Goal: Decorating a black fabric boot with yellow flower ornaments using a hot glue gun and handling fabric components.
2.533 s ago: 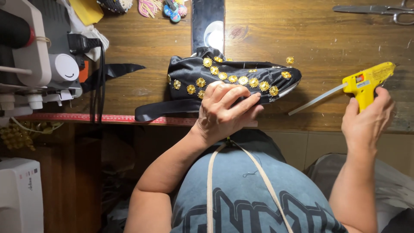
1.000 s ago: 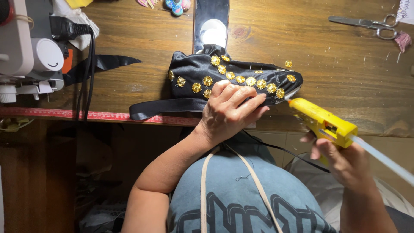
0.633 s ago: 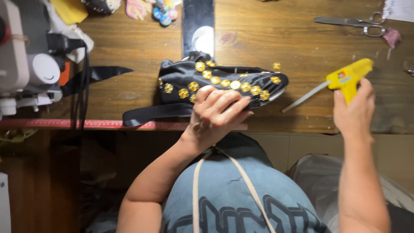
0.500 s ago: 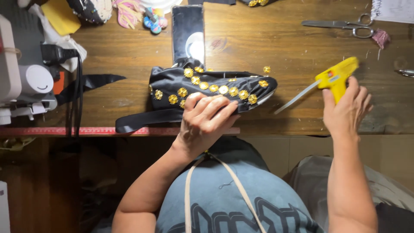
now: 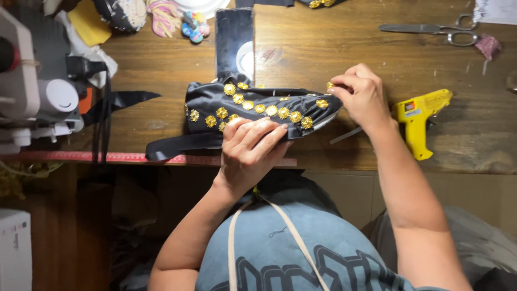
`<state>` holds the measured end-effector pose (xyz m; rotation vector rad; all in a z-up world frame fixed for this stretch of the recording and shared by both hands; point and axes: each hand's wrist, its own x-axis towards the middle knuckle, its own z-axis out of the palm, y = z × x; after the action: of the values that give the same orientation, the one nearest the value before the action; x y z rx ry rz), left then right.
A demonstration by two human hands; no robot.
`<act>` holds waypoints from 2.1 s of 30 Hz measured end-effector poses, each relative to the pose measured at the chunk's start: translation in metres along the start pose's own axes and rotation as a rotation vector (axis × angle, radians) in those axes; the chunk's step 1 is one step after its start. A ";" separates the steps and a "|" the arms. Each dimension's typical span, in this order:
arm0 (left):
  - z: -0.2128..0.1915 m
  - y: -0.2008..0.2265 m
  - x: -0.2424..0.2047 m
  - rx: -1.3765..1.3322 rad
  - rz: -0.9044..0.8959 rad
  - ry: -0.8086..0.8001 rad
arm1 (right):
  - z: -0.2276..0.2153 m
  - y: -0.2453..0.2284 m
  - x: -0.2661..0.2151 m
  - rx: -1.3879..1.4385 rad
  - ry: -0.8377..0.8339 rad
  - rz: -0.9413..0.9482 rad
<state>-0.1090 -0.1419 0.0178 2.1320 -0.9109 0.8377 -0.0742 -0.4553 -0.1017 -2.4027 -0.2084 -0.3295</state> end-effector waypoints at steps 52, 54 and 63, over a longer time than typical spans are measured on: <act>0.010 -0.008 -0.018 -0.063 0.009 0.029 | -0.036 -0.200 -0.077 -0.247 0.224 -0.211; 0.019 -0.008 -0.025 -0.048 0.040 0.123 | -0.028 -0.192 -0.069 -0.327 0.259 -0.403; 0.020 -0.007 -0.026 -0.060 0.027 0.110 | -0.028 -0.187 -0.069 -0.390 0.197 -0.437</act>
<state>-0.1118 -0.1438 -0.0154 2.0051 -0.8987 0.9203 -0.1890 -0.3387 0.0148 -2.6659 -0.6308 -0.8723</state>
